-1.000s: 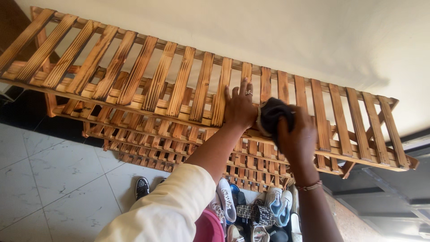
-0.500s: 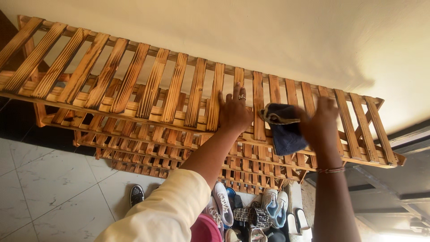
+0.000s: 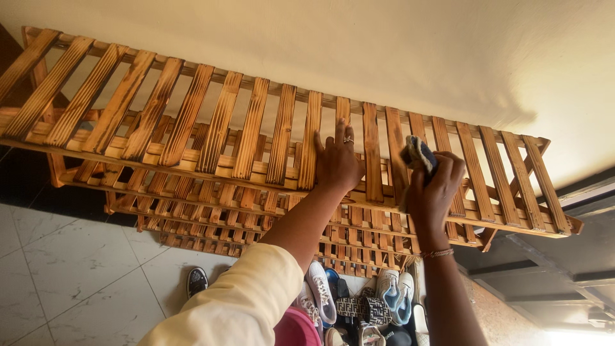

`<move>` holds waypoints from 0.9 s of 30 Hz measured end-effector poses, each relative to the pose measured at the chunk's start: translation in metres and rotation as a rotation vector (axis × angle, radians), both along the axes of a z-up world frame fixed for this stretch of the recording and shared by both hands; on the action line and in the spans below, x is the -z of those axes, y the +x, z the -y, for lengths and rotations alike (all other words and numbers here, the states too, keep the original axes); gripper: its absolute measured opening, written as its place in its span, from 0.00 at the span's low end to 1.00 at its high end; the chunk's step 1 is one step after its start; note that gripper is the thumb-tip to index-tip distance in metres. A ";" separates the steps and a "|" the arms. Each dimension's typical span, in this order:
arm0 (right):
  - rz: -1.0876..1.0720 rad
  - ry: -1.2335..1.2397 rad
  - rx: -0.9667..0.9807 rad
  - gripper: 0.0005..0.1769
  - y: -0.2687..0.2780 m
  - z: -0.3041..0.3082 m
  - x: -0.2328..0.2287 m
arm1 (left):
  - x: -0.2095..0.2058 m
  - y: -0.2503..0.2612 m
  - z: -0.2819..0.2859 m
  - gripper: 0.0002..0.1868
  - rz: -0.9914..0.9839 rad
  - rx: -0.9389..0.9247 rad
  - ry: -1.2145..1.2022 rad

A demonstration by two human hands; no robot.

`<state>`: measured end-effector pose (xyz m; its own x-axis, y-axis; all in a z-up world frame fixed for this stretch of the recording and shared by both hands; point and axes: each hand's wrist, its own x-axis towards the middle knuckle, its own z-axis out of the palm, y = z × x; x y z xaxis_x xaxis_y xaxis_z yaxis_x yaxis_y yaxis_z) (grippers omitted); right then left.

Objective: The person wipes a slider with a cloth and then cleans the top shelf of a wooden shoe rack using the same cloth, moving it across the surface to remove dust.

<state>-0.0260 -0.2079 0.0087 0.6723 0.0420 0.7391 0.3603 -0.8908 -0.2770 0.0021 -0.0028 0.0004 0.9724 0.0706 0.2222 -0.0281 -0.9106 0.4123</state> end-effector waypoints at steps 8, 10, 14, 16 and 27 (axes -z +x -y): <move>0.050 -0.259 -0.175 0.23 -0.054 -0.077 0.009 | 0.013 0.010 0.004 0.39 -0.030 -0.007 0.076; 0.053 -0.235 -0.168 0.23 -0.047 -0.071 0.020 | 0.006 0.006 0.001 0.40 0.002 -0.014 0.066; 0.166 -0.216 -0.037 0.23 -0.033 -0.033 0.053 | -0.007 -0.007 -0.003 0.54 -0.165 0.057 -0.056; 0.231 -0.159 0.076 0.16 -0.036 -0.013 0.064 | -0.009 -0.008 -0.003 0.46 -0.090 0.034 -0.018; 0.060 0.310 0.329 0.19 -0.026 0.067 0.069 | -0.003 -0.001 -0.002 0.41 -0.045 0.023 0.016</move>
<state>-0.0516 -0.2753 -0.0600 0.5686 -0.3958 0.7211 0.0957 -0.8388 -0.5359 0.0007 -0.0012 0.0031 0.9828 0.0448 0.1790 -0.0309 -0.9165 0.3989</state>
